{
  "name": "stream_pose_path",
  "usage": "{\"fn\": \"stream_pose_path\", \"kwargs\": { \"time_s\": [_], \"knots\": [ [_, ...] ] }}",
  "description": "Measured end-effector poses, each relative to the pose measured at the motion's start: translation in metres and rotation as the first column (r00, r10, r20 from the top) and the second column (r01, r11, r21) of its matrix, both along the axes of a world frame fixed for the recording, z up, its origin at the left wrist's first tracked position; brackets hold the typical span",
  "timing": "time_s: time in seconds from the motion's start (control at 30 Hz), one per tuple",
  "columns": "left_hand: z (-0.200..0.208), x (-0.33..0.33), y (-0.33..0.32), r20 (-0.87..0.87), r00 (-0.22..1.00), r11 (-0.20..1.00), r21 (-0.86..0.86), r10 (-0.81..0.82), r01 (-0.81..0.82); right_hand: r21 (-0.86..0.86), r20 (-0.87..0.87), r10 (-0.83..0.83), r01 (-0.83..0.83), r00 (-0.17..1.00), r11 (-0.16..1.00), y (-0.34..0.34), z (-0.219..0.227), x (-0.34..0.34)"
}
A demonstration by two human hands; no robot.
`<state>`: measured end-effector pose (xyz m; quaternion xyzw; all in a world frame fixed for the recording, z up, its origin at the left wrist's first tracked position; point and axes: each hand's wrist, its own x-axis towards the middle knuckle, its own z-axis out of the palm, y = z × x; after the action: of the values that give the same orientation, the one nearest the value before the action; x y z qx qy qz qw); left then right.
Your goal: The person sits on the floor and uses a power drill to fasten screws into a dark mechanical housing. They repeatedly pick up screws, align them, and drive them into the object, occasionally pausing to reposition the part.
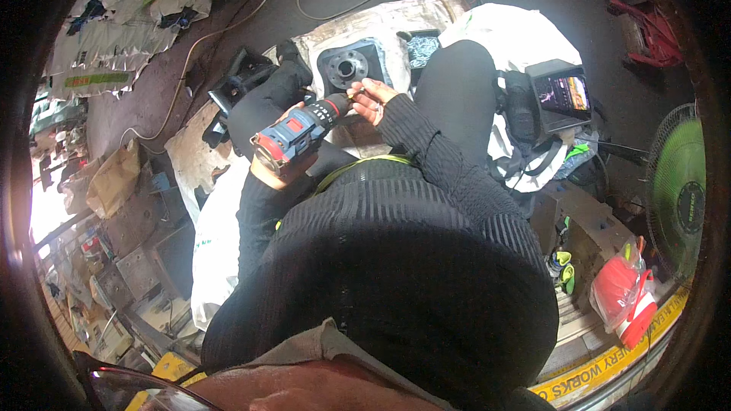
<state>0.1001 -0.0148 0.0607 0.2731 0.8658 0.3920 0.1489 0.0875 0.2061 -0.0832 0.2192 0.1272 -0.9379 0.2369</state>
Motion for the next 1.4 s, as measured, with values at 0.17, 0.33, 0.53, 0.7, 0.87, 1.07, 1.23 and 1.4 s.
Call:
{"fn": "stream_pose_path", "kwargs": {
  "time_s": [0.17, 0.33, 0.53, 0.7, 0.87, 1.07, 1.23, 1.4],
  "knots": [
    [0.008, 0.017, 0.004, 0.387, 0.907, 0.962, 0.138, 0.168, -0.237, 0.152, 0.022, 0.161, -0.162, 0.987, 0.975, -0.008, -0.013, -0.007],
    [0.0, 0.017, 0.001, 0.182, 0.972, 0.989, -0.051, 0.148, -0.141, 0.176, -0.024, 0.147, -0.141, 0.989, 0.974, -0.005, -0.005, -0.008],
    [0.007, 0.014, 0.003, 0.374, 0.905, 0.965, 0.076, 0.204, -0.249, 0.228, -0.025, 0.147, -0.138, 0.989, 0.964, -0.011, 0.015, -0.011],
    [-0.008, 0.013, -0.001, 0.259, 0.943, 0.976, 0.003, 0.21, -0.218, 0.164, -0.025, 0.068, -0.063, 0.997, 0.985, -0.02, 0.0, -0.016],
    [-0.03, 0.008, -0.015, 0.082, 0.98, 0.983, -0.052, 0.18, -0.176, 0.039, 0.023, 0.053, -0.054, 0.998, 0.998, -0.024, 0.001, -0.016],
    [-0.018, 0.005, 0.002, 0.484, 0.828, 0.916, 0.12, 0.284, -0.384, 0.162, 0.122, 0.138, -0.157, 0.983, 0.974, -0.026, -0.006, -0.022],
    [-0.037, -0.019, -0.016, 0.09, 0.976, 0.978, -0.073, 0.201, -0.195, 0.533, 0.226, 0.193, -0.287, 0.955, 0.796, -0.003, -0.05, -0.03],
    [-0.025, -0.062, -0.011, 0.38, 0.743, 0.833, -0.313, 0.55, -0.456, 0.933, 0.124, 0.101, -0.151, 0.987, 0.327, 0.006, -0.105, -0.056]
  ]
}}
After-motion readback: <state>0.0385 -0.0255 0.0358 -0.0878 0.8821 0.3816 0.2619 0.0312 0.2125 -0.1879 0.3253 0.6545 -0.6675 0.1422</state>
